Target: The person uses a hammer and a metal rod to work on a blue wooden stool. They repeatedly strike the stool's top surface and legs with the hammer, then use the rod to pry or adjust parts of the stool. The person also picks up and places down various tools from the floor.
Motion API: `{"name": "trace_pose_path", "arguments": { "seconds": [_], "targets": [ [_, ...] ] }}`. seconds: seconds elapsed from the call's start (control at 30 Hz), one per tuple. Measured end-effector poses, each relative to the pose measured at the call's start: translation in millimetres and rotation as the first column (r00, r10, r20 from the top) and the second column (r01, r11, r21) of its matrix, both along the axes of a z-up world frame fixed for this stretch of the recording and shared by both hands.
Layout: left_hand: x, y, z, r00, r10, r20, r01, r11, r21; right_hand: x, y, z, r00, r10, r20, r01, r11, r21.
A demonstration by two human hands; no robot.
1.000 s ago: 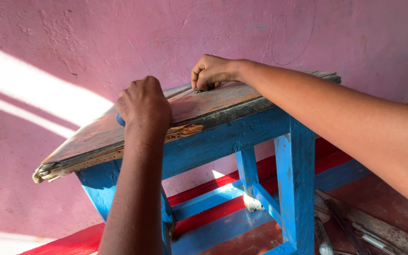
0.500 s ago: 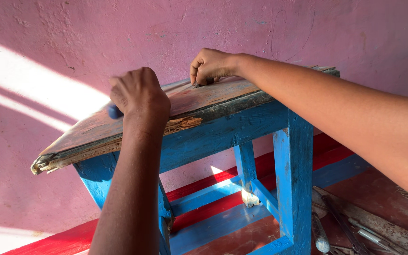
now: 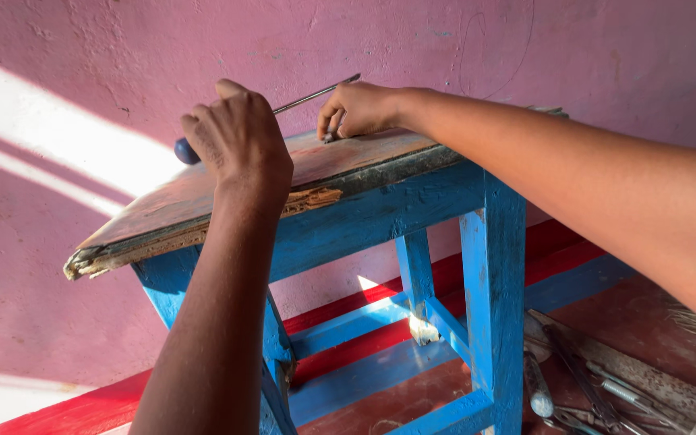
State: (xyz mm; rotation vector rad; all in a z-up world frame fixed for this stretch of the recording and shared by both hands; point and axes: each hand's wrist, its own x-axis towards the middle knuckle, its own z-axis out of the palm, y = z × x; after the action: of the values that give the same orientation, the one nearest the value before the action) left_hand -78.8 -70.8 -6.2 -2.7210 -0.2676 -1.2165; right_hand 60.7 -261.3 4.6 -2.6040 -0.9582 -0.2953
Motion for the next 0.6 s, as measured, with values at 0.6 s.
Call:
{"name": "trace_pose_path", "arguments": {
  "seconds": [0.6],
  "targets": [
    [11.1,-0.3,-3.9,0.96,-0.278,-0.043,0.276,0.96,-0.035,-129.9,-34.9,2.8,0.983,0.141,0.122,-0.141,0.99,-0.009]
  ]
}}
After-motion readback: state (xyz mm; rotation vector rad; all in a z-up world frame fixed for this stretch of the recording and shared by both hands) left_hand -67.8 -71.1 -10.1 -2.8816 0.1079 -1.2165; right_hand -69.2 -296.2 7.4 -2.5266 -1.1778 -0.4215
